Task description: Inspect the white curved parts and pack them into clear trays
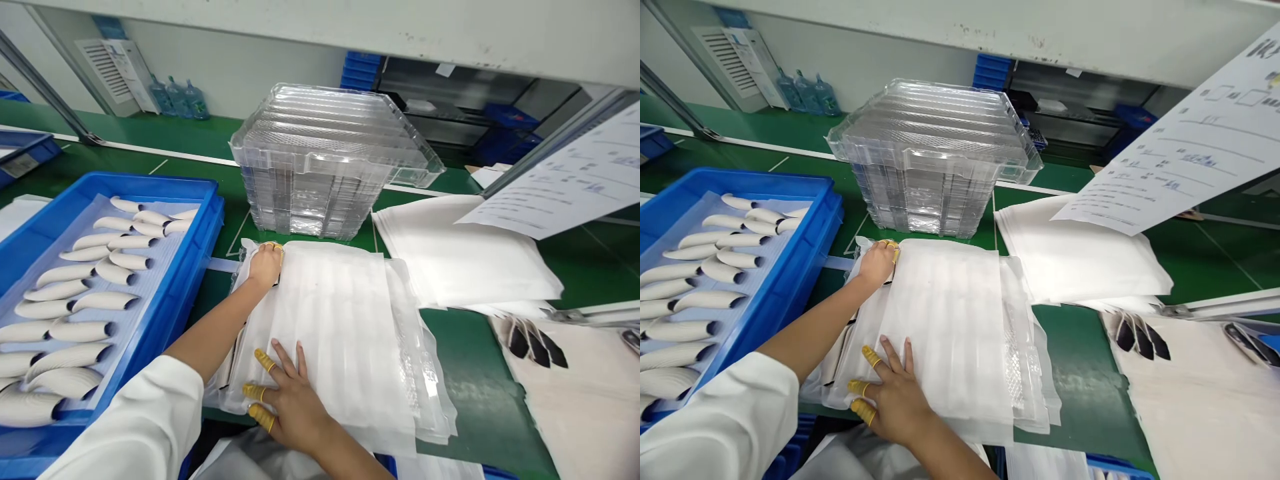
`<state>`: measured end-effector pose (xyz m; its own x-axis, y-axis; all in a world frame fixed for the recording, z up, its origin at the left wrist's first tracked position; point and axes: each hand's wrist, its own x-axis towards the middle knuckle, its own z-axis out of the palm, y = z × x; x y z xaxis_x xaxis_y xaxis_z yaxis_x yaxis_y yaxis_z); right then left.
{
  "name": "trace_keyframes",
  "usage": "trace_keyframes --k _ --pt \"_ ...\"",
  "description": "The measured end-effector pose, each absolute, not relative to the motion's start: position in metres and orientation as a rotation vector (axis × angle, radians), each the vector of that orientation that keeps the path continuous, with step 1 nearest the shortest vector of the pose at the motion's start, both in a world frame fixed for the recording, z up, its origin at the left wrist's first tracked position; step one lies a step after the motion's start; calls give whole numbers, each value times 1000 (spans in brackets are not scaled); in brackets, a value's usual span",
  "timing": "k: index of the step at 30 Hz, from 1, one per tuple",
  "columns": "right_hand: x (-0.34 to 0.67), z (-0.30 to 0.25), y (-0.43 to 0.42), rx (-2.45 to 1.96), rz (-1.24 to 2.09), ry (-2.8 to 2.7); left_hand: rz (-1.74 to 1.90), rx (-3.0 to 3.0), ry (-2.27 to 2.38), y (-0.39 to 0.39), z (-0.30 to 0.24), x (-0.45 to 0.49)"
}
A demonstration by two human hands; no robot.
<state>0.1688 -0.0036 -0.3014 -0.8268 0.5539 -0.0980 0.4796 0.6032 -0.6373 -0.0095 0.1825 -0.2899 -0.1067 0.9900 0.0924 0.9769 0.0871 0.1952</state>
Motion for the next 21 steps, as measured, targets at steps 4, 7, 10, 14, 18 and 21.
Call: trace_keyframes --k 4,7,10,14,18,21 --pt "169 -302 -5 -868 1034 -2690 433 2198 1970 160 -281 12" --pt "169 -302 -6 -871 1050 -2666 485 2261 1727 151 -283 31" --pt "169 -303 -6 -868 1057 -2661 485 2243 1658 153 -291 38" --pt "169 -304 -7 -856 1061 -2656 484 2189 1658 160 -302 36" --pt "169 -305 -7 -859 1054 -2648 552 2106 1689 159 -311 36" --pt "169 -305 -7 -856 1055 -2648 654 2009 1758 162 -312 31"
